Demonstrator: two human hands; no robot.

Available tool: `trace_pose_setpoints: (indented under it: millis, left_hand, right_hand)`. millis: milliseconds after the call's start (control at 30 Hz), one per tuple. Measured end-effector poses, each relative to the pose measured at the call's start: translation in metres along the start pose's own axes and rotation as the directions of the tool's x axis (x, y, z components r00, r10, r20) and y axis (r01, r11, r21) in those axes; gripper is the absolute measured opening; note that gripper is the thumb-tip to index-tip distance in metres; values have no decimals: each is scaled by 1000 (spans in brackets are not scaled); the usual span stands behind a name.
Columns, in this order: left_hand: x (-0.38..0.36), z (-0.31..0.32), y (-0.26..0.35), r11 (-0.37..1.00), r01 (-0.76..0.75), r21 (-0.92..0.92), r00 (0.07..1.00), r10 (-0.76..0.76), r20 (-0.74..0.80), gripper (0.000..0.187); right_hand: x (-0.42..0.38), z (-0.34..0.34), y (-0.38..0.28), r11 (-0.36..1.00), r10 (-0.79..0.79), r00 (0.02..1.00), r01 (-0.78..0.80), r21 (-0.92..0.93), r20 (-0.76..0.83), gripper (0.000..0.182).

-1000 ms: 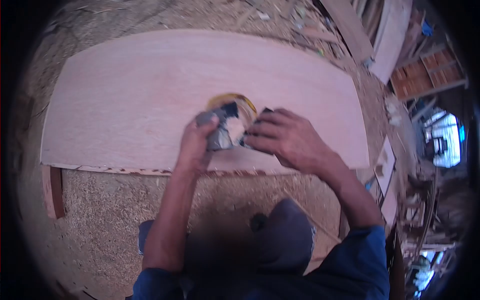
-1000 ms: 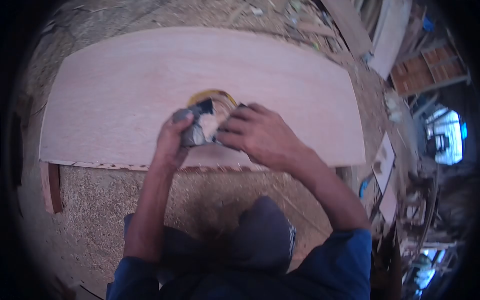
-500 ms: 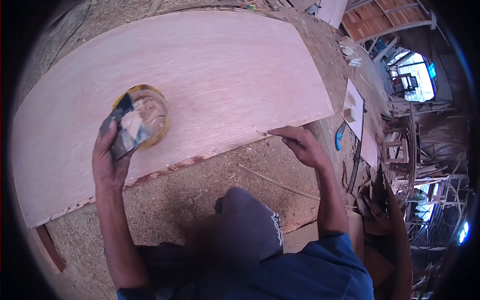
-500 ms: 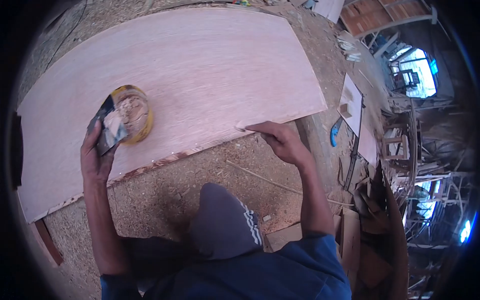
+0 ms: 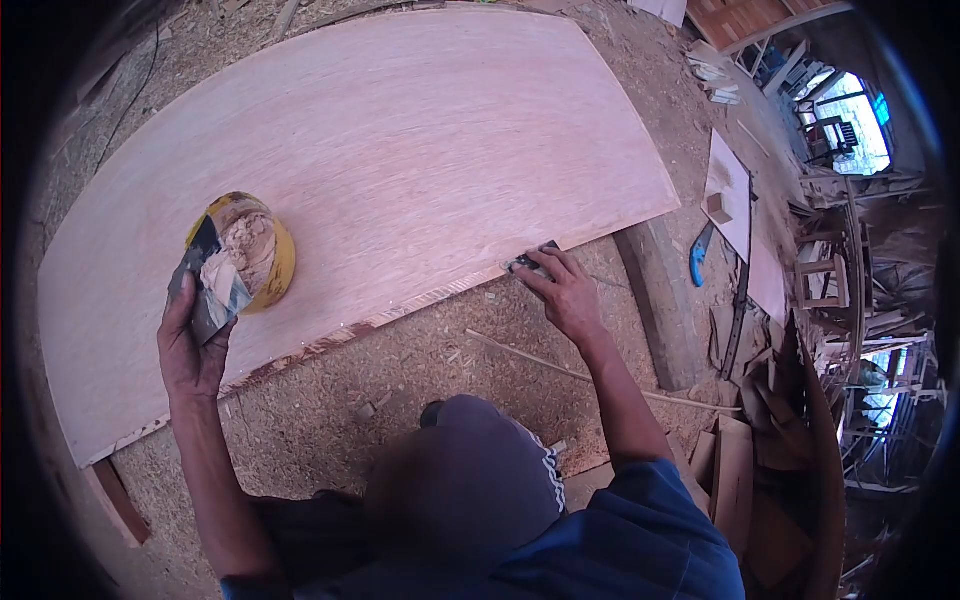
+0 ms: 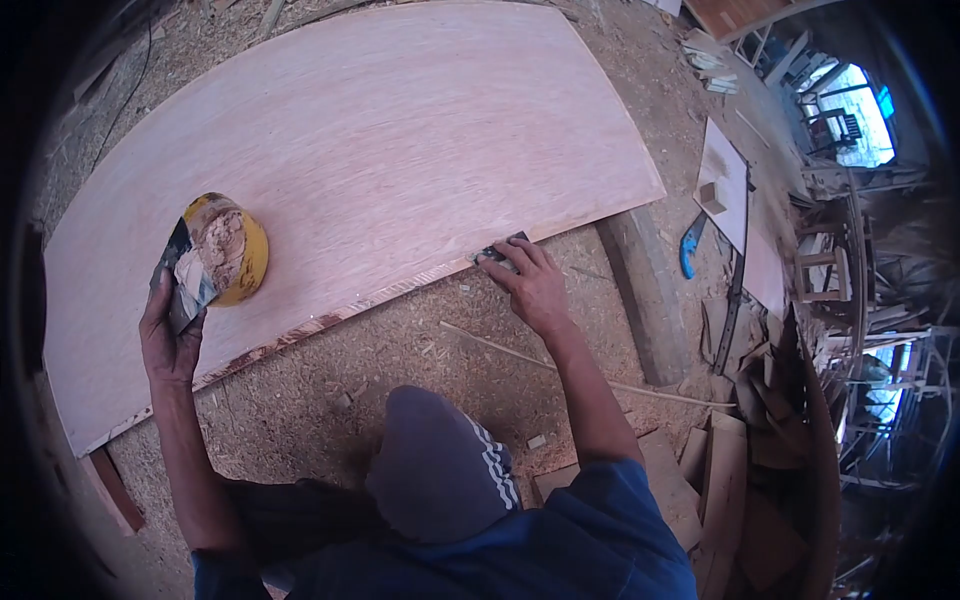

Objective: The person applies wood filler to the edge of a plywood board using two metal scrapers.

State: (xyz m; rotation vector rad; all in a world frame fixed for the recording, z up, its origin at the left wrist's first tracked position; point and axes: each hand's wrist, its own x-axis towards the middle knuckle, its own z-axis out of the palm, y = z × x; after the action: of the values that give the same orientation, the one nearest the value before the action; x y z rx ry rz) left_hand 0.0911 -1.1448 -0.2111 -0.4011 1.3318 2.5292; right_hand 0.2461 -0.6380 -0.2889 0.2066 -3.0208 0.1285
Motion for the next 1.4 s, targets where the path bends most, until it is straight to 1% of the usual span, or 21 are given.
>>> trace_pose_setpoints:
  millis: [133, 267, 333, 367, 467, 533, 633, 667, 733, 767, 833, 967, 1033, 1133, 1233, 1333, 1400]
  left_hand:
    - [2, 6, -7, 1000, 0, 28, 1000, 0, -27, 40]
    - [7, 8, -14, 999, 20, 39, 1000, -19, -22, 39]
    - [8, 3, -13, 999, 22, 39, 996, -25, 90, 38]
    - [8, 1, -12, 999, 24, 42, 989, -30, 142, 38]
    - [4, 15, -15, 999, 1, 44, 1000, -1, -6, 39]
    - [6, 13, -17, 998, 6, 60, 1000, -6, -7, 39]
    - [4, 13, -19, 996, 10, 85, 1000, -9, -17, 40]
    - [3, 14, -18, 996, 7, 92, 1000, -5, -19, 40]
    - [2, 12, -15, 994, 13, 107, 999, -17, 30, 40]
    - [2, 10, -15, 993, 19, 117, 998, -26, 53, 40]
    - [3, 7, -15, 992, 17, 129, 999, -20, 26, 40]
    - [4, 11, -20, 993, 4, 121, 1000, -1, -27, 41]
    - [2, 15, -20, 993, 7, 120, 1000, -6, -7, 41]
    - [2, 10, -19, 993, 10, 118, 1000, -10, -7, 42]
    - [6, 8, -20, 994, 5, 108, 1000, -7, 19, 42]
    - [5, 10, -18, 995, -3, 97, 1000, 2, 10, 42]
    - [5, 15, -22, 996, 0, 93, 1000, -1, 6, 42]
  right_hand:
    - [-9, 9, -5, 999, 40, 999, -39, 30, -8, 48]
    - [-11, 0, -2, 998, 41, 999, -42, 42, 37, 50]
    - [-10, -2, 1, 996, 46, 997, -51, 79, 66, 51]
    - [-9, -2, 1, 993, 74, 995, -79, 83, 61, 51]
    - [-10, -5, -6, 985, 152, 987, -156, 80, 50, 50]
    - [-4, -8, -21, 979, 193, 981, -195, 56, 31, 50]
    - [-9, -1, -26, 987, 163, 986, -163, 7, -14, 48]
    - [-11, -2, -22, 987, 156, 988, -157, 38, 20, 48]
    - [-15, -6, -10, 985, 137, 987, -144, 99, 82, 48]
    - [-18, -5, -2, 990, 121, 992, -124, 69, 44, 48]
    - [-17, -5, 15, 996, 84, 996, -83, 9, -27, 48]
    - [-15, -2, 36, 996, 91, 994, -92, -11, -64, 49]
    - [-15, 3, 38, 998, 66, 995, -66, 4, -79, 49]
    - [-23, 2, 38, 999, 50, 997, -49, 17, -56, 48]
    - [-23, -5, 45, 995, 50, 999, -49, 86, -5, 47]
    - [-18, -7, 43, 984, 152, 988, -150, 100, -12, 44]
    - [-12, -1, 31, 981, 182, 983, -182, 66, 0, 43]
